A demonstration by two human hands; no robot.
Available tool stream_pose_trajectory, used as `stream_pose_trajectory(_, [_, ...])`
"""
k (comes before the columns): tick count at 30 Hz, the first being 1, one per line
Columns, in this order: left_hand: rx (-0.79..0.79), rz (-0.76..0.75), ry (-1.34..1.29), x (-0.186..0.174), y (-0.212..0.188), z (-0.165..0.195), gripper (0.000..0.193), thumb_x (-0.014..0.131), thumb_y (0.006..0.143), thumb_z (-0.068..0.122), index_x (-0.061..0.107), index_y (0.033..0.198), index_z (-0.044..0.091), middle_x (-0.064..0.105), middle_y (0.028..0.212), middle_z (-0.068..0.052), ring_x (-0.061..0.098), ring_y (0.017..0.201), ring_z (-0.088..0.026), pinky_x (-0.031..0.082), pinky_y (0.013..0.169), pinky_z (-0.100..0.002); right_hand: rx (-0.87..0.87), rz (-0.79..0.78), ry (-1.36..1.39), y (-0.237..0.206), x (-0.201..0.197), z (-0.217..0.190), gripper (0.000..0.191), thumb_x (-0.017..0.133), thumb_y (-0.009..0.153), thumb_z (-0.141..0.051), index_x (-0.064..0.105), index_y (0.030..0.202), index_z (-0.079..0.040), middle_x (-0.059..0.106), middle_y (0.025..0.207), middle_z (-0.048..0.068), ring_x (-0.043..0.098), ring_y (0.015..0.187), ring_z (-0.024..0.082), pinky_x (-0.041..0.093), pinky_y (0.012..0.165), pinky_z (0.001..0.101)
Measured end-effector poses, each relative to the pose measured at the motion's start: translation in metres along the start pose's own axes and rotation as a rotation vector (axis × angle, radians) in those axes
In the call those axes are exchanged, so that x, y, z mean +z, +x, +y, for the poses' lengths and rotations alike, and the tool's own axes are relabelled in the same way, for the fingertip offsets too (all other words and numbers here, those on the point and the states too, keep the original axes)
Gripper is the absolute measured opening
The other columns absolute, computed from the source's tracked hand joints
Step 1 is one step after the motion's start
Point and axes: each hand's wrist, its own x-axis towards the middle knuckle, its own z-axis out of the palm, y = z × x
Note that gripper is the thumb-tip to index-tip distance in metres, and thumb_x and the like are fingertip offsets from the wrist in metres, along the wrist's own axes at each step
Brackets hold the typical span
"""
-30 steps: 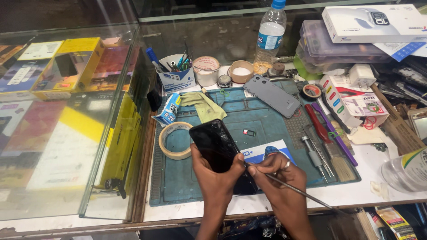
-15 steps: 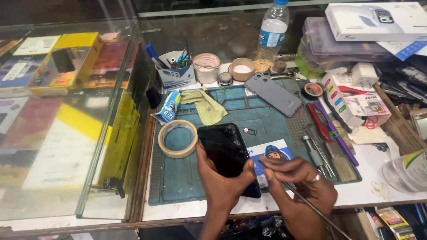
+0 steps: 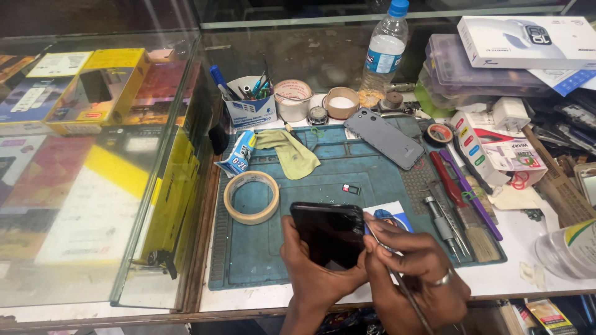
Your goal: The person disassembles a smartphone at a repair bench by removing screws with a screwdriver and prying the internal components apart.
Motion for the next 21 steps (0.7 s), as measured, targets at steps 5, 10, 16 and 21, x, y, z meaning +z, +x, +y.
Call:
stream_pose_trajectory(5, [0.014, -0.008, 0.046, -0.002, -0.003, -0.005, 0.069, 0.096, 0.068, 0.02, 0.048, 0.113, -0.001, 0.078, 0.099, -0.011, 0.079, 0.086, -0.015, 0.066, 0.075, -0.028, -0.064, 0.02, 0.0, 0.002, 0.006, -0.002, 0.024, 0.075, 0.086, 0.013, 0.056, 0.081, 0.0, 0.069, 0.097, 0.021, 0.075, 0.108, 0.031, 0.062, 0.102, 0.0454])
stream_pose_trajectory(10, [0.086, 0.027, 0.151, -0.001, -0.004, -0.007, 0.069, 0.097, 0.068, 0.021, 0.049, 0.112, -0.002, 0.078, 0.095, -0.009, 0.08, 0.082, -0.015, 0.066, 0.072, -0.026, -0.059, 0.058, -0.087, 0.002, 0.008, -0.005, 0.027, 0.076, 0.087, 0.013, 0.055, 0.078, -0.002, 0.071, 0.092, 0.018, 0.077, 0.101, 0.026, 0.065, 0.097, 0.0404])
stream_pose_trajectory(16, [0.153, 0.004, 0.165, -0.002, -0.004, -0.012, 0.077, 0.094, 0.069, 0.021, 0.046, 0.123, -0.008, 0.078, 0.097, -0.009, 0.081, 0.082, -0.015, 0.067, 0.074, -0.026, 0.047, 0.084, -0.099, -0.003, 0.003, 0.003, 0.026, 0.079, 0.083, 0.012, 0.057, 0.079, -0.001, 0.073, 0.091, 0.02, 0.077, 0.097, 0.024, 0.064, 0.087, 0.0341])
stream_pose_trajectory(21, [0.186, 0.006, 0.105, -0.004, -0.008, -0.016, 0.096, 0.092, 0.072, 0.021, 0.029, 0.136, -0.014, 0.076, 0.1, -0.011, 0.08, 0.084, -0.014, 0.067, 0.076, -0.027, 0.202, 0.09, 0.166, -0.004, -0.005, 0.012, 0.021, 0.075, 0.087, 0.014, 0.059, 0.084, 0.0, 0.07, 0.094, 0.019, 0.076, 0.096, 0.021, 0.063, 0.088, 0.0306])
